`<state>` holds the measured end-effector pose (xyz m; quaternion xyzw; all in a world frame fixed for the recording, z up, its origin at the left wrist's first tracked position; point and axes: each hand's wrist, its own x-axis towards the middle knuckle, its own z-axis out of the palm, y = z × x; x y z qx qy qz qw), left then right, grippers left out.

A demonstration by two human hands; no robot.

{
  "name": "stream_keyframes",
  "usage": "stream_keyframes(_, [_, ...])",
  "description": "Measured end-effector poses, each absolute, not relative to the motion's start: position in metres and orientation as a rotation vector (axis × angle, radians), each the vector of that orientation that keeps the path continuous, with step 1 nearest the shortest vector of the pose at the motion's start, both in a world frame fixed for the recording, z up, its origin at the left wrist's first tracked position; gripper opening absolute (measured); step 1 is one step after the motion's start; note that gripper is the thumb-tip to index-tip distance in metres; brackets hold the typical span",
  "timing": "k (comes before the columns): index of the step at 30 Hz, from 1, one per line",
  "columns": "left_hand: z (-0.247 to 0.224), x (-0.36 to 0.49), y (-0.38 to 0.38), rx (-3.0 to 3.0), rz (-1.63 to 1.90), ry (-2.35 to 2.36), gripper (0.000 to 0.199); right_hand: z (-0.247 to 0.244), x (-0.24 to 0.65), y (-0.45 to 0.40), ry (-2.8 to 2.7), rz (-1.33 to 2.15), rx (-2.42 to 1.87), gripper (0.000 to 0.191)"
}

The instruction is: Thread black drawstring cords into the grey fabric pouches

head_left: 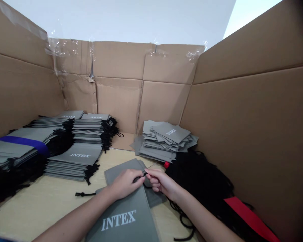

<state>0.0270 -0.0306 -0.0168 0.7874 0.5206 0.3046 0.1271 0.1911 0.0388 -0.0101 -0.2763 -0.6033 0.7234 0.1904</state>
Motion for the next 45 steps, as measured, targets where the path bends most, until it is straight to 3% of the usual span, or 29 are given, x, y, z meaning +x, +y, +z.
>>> stream_keyframes(7, [-0.02,0.027,-0.024,1.779,1.216,1.187,0.04,-0.023,0.177,0.028,-1.76,1.725,-0.769,0.039])
stream_keyframes(22, [-0.02,0.029,-0.023,1.359,1.282,1.023,0.041,-0.028,0.177,0.018,-1.934,1.606,-0.581,0.035])
stream_keyframes(33, [-0.011,0.031,-0.033,1.03,1.305,0.965,0.027,-0.025,0.185,0.022,-2.257,0.577,-0.692,0.004])
stream_keyframes(37, [-0.015,0.026,-0.032,0.843,1.193,0.938,0.027,-0.019,0.19,0.021,-2.362,0.245,-0.673,0.006])
stream_keyframes(45, [-0.027,0.019,-0.026,0.696,1.071,0.991,0.032,-0.016,0.2,0.036,-2.576,-0.288,-0.238,0.019])
